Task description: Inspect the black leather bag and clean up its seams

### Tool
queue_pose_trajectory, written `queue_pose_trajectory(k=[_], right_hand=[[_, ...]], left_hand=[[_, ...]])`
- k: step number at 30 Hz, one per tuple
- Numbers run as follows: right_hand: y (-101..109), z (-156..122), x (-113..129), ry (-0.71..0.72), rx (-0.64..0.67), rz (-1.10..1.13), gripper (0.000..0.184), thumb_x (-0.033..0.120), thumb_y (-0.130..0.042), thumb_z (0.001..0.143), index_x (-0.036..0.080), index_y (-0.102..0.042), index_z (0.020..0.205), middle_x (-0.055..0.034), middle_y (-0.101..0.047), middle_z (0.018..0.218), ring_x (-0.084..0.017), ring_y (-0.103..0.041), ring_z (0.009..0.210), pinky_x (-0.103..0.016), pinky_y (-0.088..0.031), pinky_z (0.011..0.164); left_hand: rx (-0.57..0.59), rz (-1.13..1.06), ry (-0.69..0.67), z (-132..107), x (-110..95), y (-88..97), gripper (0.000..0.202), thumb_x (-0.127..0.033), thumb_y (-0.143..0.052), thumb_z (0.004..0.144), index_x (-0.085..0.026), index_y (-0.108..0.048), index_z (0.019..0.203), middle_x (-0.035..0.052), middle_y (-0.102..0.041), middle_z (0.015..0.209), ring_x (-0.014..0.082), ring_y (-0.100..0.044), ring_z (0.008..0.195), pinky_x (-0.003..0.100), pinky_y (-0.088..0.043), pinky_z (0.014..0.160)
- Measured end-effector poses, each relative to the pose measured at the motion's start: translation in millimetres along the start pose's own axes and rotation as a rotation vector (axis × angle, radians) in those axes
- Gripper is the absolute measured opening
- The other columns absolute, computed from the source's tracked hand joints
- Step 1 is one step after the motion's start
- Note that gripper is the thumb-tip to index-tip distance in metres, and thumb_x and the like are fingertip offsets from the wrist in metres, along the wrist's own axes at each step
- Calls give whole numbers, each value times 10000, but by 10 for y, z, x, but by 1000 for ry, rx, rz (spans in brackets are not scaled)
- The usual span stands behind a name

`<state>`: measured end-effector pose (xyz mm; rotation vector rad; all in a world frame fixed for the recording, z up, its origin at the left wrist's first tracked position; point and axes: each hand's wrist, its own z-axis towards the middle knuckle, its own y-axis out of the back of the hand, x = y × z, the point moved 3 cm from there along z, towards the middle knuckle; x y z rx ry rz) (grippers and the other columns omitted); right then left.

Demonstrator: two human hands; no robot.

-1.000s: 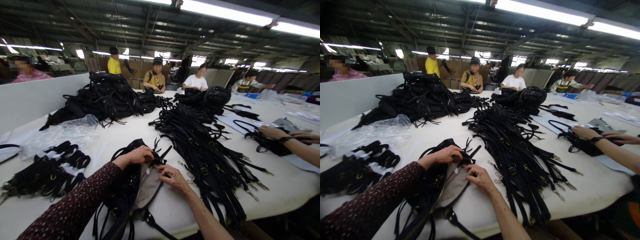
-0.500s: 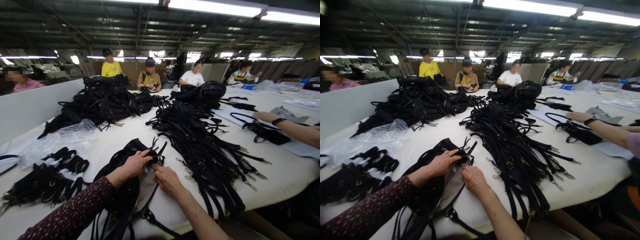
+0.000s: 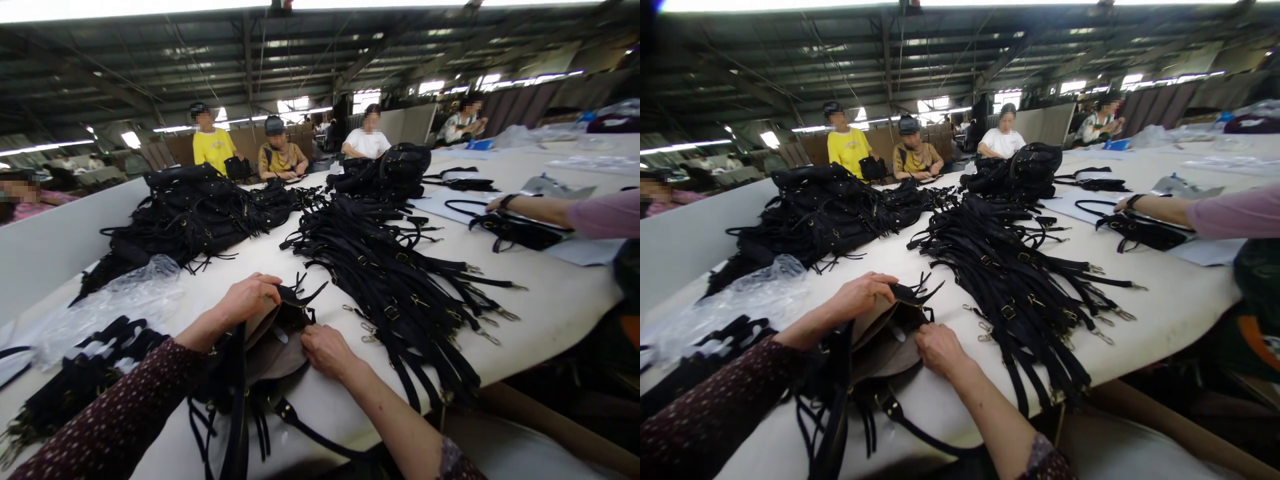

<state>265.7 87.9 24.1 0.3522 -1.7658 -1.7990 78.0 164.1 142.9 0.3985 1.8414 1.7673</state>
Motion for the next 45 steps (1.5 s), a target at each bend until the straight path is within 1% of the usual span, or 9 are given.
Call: queue_pose_trajectory(k=[5, 10, 15, 20, 24, 31, 38, 41, 45], right_hand=[[74, -34, 16, 11, -44, 21, 138, 197, -477, 909, 216, -613, 906, -44, -665, 996, -192, -607, 903, -306, -435, 716], [122, -42, -20, 172, -147, 112, 90, 191, -526, 903, 218, -612, 909, -39, -672, 1145, -190, -615, 1035, -311, -473, 830], [110, -54, -85, 316, -223, 234, 45, 233, -572, 909, 229, -616, 901, -13, -665, 1254, -179, -622, 1110, -307, -496, 903], [139, -52, -98, 333, -217, 306, 61, 235, -581, 910, 231, -608, 855, 6, -675, 1252, -172, -634, 1115, -304, -502, 930], [148, -48, -113, 318, -182, 304, 42, 223, -587, 902, 227, -610, 867, -18, -678, 1229, -181, -643, 1094, -308, -513, 929], [103, -80, -136, 269, -169, 307, 67, 213, -556, 915, 234, -609, 880, -20, -676, 1205, -188, -635, 1087, -312, -516, 921], [29, -165, -206, 190, -159, 403, 212, 176, -560, 906, 272, -628, 1082, -17, -676, 1226, -187, -629, 1111, -317, -510, 954], [12, -218, -288, 113, -208, 507, 292, 184, -564, 908, 282, -612, 1179, -14, -702, 1177, -179, -642, 1095, -314, -506, 962], [21, -279, -415, -68, -297, 569, 228, 233, -543, 926, 294, -664, 1110, 1, -731, 1098, -178, -674, 1027, -309, -515, 906]], left_hand=[[17, 54, -6, -10, 9, 82, 455, -25, -439, 750, -311, -754, 911, -37, -633, 1352, 226, -538, 1255, 398, -469, 1063], [32, 162, -58, -51, -92, 238, 343, -197, -460, 879, -316, -721, 1067, 28, -652, 1307, 264, -581, 1192, 398, -513, 989], [20, 172, -53, -75, -13, 249, 444, -111, -432, 842, -322, -671, 1152, 19, -659, 1292, 233, -606, 1180, 392, -480, 1048], [11, 167, -55, -62, 97, 199, 546, -28, -406, 769, -284, -658, 1181, 43, -597, 1400, 236, -585, 1233, 436, -428, 1121], [-3, 144, -64, -43, 117, 182, 594, 6, -419, 704, -278, -666, 1163, 24, -629, 1357, 241, -576, 1233, 414, -470, 1085], [-35, 106, -82, -34, 68, 157, 595, 19, -411, 699, -288, -678, 1132, 4, -670, 1290, 217, -603, 1192, 374, -494, 1054], [-35, 28, -125, -48, -79, 104, 535, -22, -410, 775, -287, -677, 1155, 21, -672, 1293, 222, -627, 1169, 397, -498, 1066], [-21, 9, -110, -48, -146, 71, 469, -87, -413, 844, -298, -673, 1172, 26, -664, 1306, 235, -609, 1206, 401, -510, 1059], [-16, 18, -113, -53, -225, 20, 427, -136, -391, 894, -284, -675, 1176, 47, -661, 1311, 247, -612, 1204, 415, -521, 1048]])
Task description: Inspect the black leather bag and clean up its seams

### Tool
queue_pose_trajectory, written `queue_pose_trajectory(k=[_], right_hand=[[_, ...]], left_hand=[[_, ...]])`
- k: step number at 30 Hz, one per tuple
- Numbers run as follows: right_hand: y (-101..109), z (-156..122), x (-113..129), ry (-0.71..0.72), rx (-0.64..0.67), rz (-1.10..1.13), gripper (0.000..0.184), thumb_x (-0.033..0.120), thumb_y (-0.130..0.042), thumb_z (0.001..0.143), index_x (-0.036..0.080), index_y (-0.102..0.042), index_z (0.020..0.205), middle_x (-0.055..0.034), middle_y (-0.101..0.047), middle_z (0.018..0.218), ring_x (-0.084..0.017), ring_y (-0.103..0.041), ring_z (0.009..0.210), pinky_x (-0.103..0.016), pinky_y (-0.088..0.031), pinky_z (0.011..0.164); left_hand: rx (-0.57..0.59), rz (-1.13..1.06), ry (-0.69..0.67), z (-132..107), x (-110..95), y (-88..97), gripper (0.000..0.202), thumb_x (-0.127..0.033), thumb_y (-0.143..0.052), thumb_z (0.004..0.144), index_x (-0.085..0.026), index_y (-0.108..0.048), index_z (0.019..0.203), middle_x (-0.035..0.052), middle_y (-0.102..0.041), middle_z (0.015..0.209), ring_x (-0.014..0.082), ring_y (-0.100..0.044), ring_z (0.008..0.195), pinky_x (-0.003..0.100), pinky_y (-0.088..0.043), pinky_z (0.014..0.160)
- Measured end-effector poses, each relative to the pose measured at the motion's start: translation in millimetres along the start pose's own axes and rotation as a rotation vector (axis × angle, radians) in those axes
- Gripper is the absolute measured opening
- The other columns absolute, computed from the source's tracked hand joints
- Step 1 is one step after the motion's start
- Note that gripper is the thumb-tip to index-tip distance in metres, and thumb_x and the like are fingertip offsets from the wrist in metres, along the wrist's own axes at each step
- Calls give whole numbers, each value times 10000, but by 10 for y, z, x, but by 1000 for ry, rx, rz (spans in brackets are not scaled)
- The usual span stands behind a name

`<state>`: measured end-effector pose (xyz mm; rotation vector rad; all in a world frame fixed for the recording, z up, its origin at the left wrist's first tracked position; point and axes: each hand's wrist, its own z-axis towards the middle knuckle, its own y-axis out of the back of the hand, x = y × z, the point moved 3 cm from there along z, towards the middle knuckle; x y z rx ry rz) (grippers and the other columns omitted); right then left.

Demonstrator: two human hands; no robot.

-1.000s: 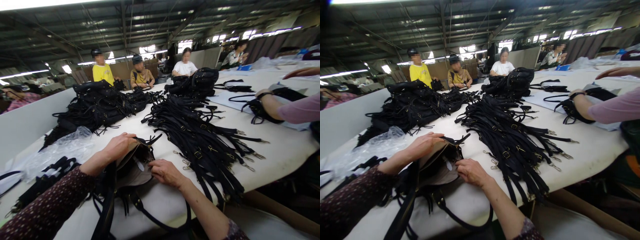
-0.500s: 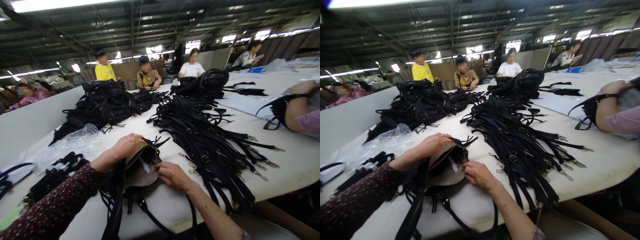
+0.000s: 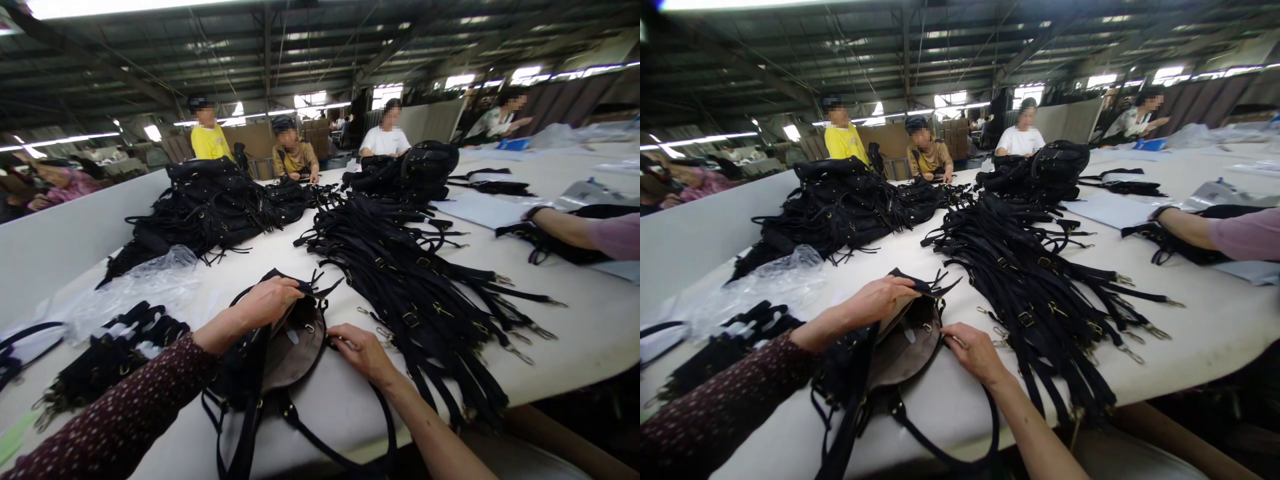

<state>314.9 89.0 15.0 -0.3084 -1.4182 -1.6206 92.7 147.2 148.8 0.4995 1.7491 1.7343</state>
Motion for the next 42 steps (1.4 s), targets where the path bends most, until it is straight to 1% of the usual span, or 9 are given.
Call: queue_pose_trajectory(k=[4, 10, 16, 18, 22, 25, 30, 36, 42], right_hand=[[57, 6, -48, -173, -109, -23, 194, 272, -547, 917, 303, -690, 1043, 10, -742, 1058, -196, -692, 967, -326, -511, 850], [32, 138, -33, -223, -181, -19, 198, 295, -535, 902, 290, -701, 1009, -5, -744, 1053, -211, -687, 964, -346, -492, 866], [3, 305, -143, -328, -298, 72, 275, 320, -585, 839, 273, -680, 1093, -37, -737, 1008, -222, -680, 862, -388, -493, 853], [-39, 374, -218, -357, -303, 133, 305, 319, -605, 810, 277, -672, 1105, -30, -740, 988, -224, -682, 866, -400, -495, 868], [-156, 528, -361, -344, -288, 252, 366, 309, -575, 790, 243, -641, 1143, -42, -724, 1124, -202, -689, 915, -363, -525, 851], [-204, 601, -413, -324, -260, 312, 310, 335, -566, 782, 201, -683, 1036, -46, -750, 1014, -203, -687, 911, -338, -528, 836], [-98, 584, -375, -370, -278, 270, 231, 403, -588, 784, 209, -699, 842, -15, -730, 813, -201, -658, 774, -331, -489, 762], [14, 561, -272, -396, -284, 293, 180, 361, -579, 783, 220, -685, 814, 7, -728, 752, -181, -660, 728, -310, -475, 744], [50, 592, -215, -415, -281, 410, 207, 364, -579, 771, 191, -673, 839, 4, -696, 639, -170, -646, 628, -291, -489, 657]], left_hand=[[11, 10, -4, 1, -35, -69, 410, -155, -401, 906, -279, -668, 1191, 48, -649, 1328, 251, -609, 1206, 414, -525, 1042], [29, -24, -6, 15, -56, -126, 388, -207, -408, 929, -285, -653, 1220, 58, -640, 1332, 226, -603, 1216, 382, -509, 1060], [64, -70, -15, 42, -54, -152, 397, -195, -414, 915, -281, -654, 1219, 65, -635, 1335, 215, -610, 1209, 369, -501, 1066], [63, -74, -8, 49, -40, -153, 401, -181, -421, 904, -291, -658, 1208, 52, -642, 1325, 205, -617, 1198, 352, -506, 1055], [72, -87, 4, 54, -20, -148, 420, -164, -409, 894, -296, -659, 1204, 48, -633, 1338, 201, -617, 1197, 359, -500, 1058], [83, -103, -4, 51, -18, -147, 431, -161, -397, 896, -291, -650, 1220, 55, -630, 1340, 202, -608, 1211, 369, -485, 1075], [95, -104, -21, 54, -32, -171, 412, -174, -402, 905, -283, -655, 1211, 61, -626, 1345, 209, -610, 1207, 382, -485, 1078], [110, -106, -16, 41, -57, -190, 395, -201, -404, 914, -283, -651, 1212, 56, -624, 1345, 205, -607, 1212, 374, -484, 1080], [102, -176, 37, 36, 111, -100, 394, -187, -440, 875, -302, -676, 1168, 27, -614, 1359, 190, -609, 1198, 361, -473, 1083]])
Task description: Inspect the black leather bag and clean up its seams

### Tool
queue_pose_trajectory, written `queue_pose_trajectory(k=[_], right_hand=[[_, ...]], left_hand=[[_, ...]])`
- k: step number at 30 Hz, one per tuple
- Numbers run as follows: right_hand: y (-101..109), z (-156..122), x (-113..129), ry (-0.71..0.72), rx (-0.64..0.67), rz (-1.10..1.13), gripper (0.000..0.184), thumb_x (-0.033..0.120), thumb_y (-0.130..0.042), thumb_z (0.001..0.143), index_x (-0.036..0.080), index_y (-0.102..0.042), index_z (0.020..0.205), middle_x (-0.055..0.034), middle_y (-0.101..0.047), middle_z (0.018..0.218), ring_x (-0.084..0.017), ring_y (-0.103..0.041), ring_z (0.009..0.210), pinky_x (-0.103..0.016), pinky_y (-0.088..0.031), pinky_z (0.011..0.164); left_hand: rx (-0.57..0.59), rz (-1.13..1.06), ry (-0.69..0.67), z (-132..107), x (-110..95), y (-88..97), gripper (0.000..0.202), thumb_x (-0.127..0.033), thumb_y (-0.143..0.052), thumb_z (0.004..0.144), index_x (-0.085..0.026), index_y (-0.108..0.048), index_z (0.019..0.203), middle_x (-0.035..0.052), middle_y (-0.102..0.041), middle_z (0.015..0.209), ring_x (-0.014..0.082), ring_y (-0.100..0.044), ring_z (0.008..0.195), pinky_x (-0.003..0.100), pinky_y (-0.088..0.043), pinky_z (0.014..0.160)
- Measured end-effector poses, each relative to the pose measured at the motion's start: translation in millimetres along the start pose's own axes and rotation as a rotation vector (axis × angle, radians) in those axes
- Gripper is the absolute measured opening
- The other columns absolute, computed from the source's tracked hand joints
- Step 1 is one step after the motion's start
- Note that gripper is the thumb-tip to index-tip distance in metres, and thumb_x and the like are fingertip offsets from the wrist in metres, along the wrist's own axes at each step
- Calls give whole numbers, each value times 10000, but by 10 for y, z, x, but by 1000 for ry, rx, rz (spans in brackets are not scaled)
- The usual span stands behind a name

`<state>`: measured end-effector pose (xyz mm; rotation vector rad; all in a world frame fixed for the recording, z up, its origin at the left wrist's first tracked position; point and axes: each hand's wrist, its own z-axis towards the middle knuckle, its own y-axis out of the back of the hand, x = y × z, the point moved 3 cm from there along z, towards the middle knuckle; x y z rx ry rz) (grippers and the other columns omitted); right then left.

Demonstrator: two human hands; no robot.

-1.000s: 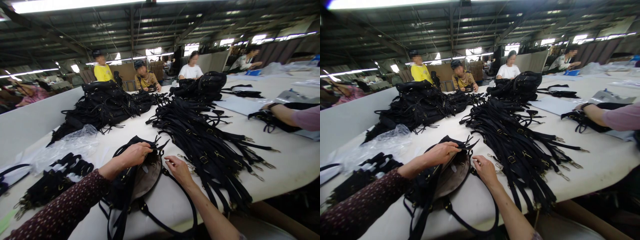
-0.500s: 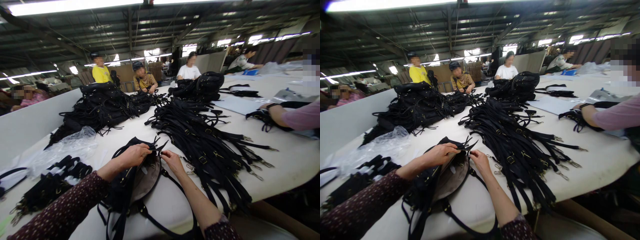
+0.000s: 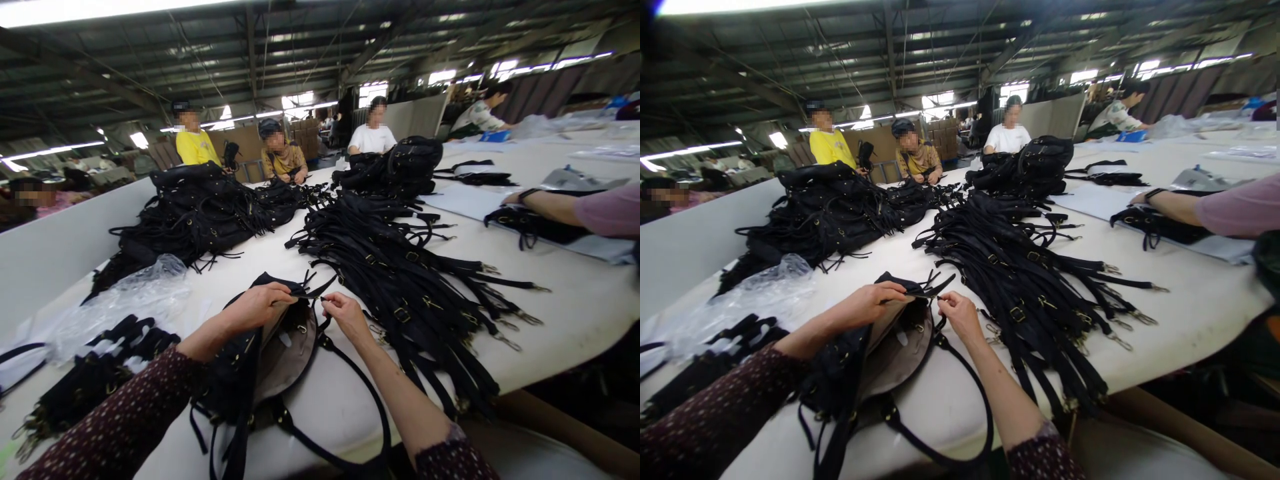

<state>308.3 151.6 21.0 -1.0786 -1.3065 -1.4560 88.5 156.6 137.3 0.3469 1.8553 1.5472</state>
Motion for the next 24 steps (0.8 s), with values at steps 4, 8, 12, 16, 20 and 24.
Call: queue_pose_trajectory(k=[4, 8, 12, 16, 20, 24], right_hand=[[27, 2, 128, -2, 49, 49, 190, 357, -618, 750, 187, -687, 798, 11, -675, 589, -148, -608, 570, -278, -487, 636], [16, -3, 308, 3, 95, 109, 188, 347, -602, 763, 182, -681, 804, 1, -684, 609, -144, -614, 571, -263, -503, 608], [-26, 5, 512, 71, 98, 97, 150, 289, -573, 783, 195, -688, 808, -3, -719, 715, -135, -640, 626, -245, -504, 627], [-86, 53, 651, 149, 97, 94, 161, 271, -552, 805, 211, -697, 841, 4, -721, 738, -131, -641, 617, -243, -514, 606], [-131, 125, 689, 164, 85, 120, 154, 282, -561, 820, 212, -694, 854, 10, -723, 726, -122, -638, 578, -238, -505, 579], [-104, 172, 635, 147, 69, 122, 156, 302, -559, 831, 220, -691, 840, 10, -735, 751, -127, -653, 576, -242, -510, 581]], left_hand=[[-21, -21, 18, -11, 108, 93, 504, -80, -461, 761, -307, -683, 1151, 4, -618, 1362, 185, -603, 1207, 358, -455, 1103], [-68, -57, 59, -51, 177, 198, 564, -48, -435, 704, -301, -694, 1136, -4, -632, 1345, 187, -595, 1218, 364, -437, 1123], [-113, -116, 107, -102, 224, 335, 527, -85, -441, 713, -299, -705, 1117, -9, -657, 1315, 209, -594, 1220, 399, -422, 1140], [-161, -153, 167, -165, 240, 462, 532, -80, -443, 662, -266, -721, 1076, -8, -675, 1294, 224, -582, 1239, 412, -422, 1148], [-192, -170, 203, -197, 239, 492, 524, -90, -444, 657, -263, -729, 1061, 8, -664, 1307, 234, -580, 1240, 426, -432, 1138], [-185, -211, 153, -166, 163, 373, 478, -124, -496, 702, -295, -720, 1088, 14, -661, 1294, 229, -597, 1209, 406, -441, 1120]])
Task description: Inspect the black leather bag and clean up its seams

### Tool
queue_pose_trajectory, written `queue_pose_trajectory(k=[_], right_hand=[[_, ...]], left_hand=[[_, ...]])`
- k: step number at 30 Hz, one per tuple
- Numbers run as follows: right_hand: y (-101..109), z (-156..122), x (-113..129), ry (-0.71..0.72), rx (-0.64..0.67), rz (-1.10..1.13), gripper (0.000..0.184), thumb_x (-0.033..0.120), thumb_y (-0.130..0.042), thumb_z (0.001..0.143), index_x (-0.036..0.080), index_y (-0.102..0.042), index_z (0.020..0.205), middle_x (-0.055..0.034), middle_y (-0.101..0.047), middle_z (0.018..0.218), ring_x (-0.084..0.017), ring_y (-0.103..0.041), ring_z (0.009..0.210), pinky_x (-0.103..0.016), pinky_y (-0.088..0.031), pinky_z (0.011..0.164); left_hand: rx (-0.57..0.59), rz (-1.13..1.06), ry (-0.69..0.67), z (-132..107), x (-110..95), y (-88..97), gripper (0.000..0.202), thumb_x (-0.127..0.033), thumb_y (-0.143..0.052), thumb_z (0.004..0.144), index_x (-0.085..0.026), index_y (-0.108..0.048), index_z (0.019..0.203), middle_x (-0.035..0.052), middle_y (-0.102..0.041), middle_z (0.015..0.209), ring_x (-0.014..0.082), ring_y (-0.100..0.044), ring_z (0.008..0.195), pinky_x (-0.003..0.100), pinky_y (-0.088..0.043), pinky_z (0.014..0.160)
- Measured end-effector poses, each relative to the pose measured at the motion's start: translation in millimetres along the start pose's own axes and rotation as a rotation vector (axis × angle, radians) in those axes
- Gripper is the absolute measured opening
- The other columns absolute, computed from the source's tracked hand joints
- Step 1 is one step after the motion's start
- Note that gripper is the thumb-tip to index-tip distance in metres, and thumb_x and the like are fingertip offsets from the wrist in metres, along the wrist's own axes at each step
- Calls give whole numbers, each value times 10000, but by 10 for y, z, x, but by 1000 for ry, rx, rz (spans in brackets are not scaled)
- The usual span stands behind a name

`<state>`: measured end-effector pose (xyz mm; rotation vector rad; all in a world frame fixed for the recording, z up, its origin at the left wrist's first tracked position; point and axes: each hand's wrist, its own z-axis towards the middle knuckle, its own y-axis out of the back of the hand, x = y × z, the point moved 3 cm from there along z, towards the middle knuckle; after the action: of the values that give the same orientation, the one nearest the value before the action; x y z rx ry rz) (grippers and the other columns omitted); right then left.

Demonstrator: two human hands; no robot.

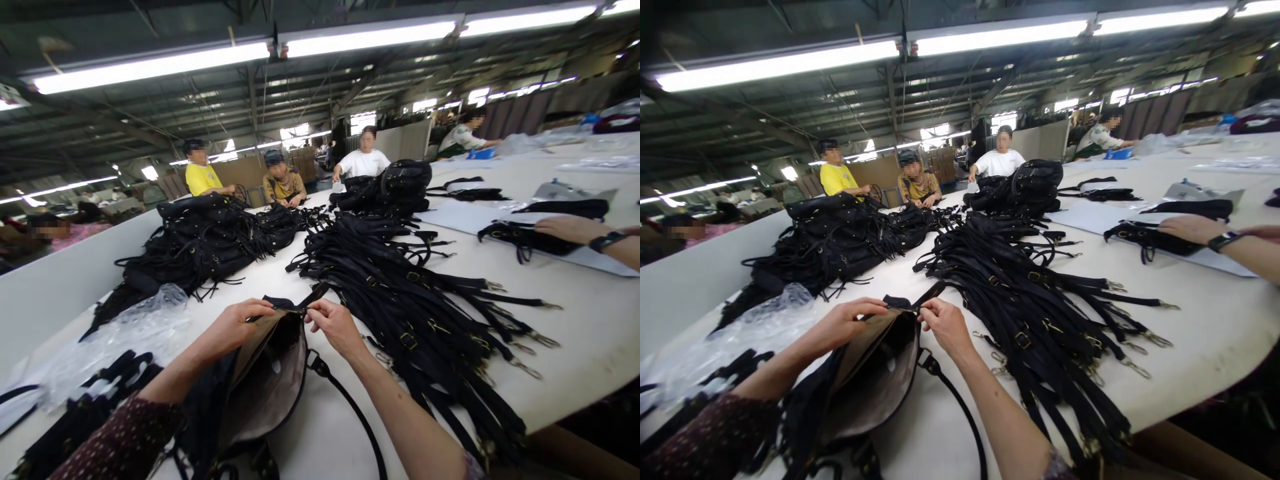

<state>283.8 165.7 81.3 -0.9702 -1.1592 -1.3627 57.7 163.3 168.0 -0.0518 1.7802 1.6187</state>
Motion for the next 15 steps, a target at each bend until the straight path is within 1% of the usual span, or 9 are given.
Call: queue_pose_trajectory(k=[2, 4, 6, 7, 8, 9, 11, 12, 15], right_hand=[[53, -11, -62, -16, -14, -9, 158, 307, -558, 828, 222, -690, 843, 8, -741, 766, -134, -665, 587, -249, -514, 590], [117, -42, -147, -31, -31, -26, 164, 308, -551, 825, 221, -689, 839, 7, -741, 775, -142, -678, 608, -254, -515, 605], [175, -86, -251, -44, -37, -40, 170, 303, -540, 822, 221, -688, 829, 8, -738, 788, -144, -685, 633, -254, -509, 617], [199, -112, -309, -55, -38, -45, 173, 300, -536, 818, 221, -689, 827, 9, -735, 789, -144, -683, 641, -252, -501, 612], [219, -137, -368, -67, -38, -48, 175, 299, -534, 814, 222, -691, 826, 8, -733, 789, -144, -680, 646, -248, -492, 599], [236, -161, -426, -80, -39, -51, 180, 301, -531, 811, 223, -692, 831, 6, -732, 791, -145, -676, 651, -245, -482, 585], [259, -200, -530, -105, -42, -56, 192, 314, -525, 816, 223, -691, 851, 0, -734, 801, -147, -674, 665, -241, -472, 568], [266, -213, -574, -114, -42, -59, 200, 321, -521, 821, 223, -689, 864, -3, -736, 809, -148, -676, 672, -241, -472, 570], [276, -221, -679, -129, -27, -66, 220, 345, -519, 831, 225, -687, 905, -4, -740, 825, -145, -681, 682, -244, -482, 589]], left_hand=[[29, -23, -17, -12, -67, -112, 489, -109, -505, 695, -298, -718, 1093, 18, -646, 1307, 222, -586, 1217, 395, -421, 1131], [121, -93, -15, -26, -141, -239, 471, -131, -535, 712, -298, -706, 1118, 22, -610, 1358, 216, -591, 1204, 368, -442, 1105], [246, -193, -8, -16, -197, -355, 411, -220, -575, 767, -296, -684, 1156, 22, -614, 1363, 215, -611, 1172, 345, -478, 1061], [278, -232, 4, 11, -209, -394, 381, -275, -572, 800, -291, -676, 1166, 21, -636, 1335, 215, -623, 1153, 343, -492, 1043], [274, -250, 25, 58, -208, -420, 358, -323, -549, 834, -284, -671, 1168, 20, -664, 1294, 216, -630, 1140, 349, -497, 1036], [237, -237, 45, 126, -197, -438, 351, -352, -515, 861, -275, -668, 1166, 22, -684, 1262, 220, -626, 1149, 359, -490, 1046], [130, -127, 54, 307, -176, -480, 371, -364, -437, 897, -249, -659, 1171, 42, -679, 1272, 228, -597, 1199, 383, -452, 1089], [100, -64, 36, 411, -176, -526, 388, -359, -404, 906, -236, -650, 1181, 56, -665, 1295, 230, -583, 1219, 389, -431, 1107], [111, 50, -36, 724, -219, -769, 416, -359, -402, 899, -202, -618, 1217, 103, -619, 1351, 263, -523, 1282, 429, -352, 1152]])
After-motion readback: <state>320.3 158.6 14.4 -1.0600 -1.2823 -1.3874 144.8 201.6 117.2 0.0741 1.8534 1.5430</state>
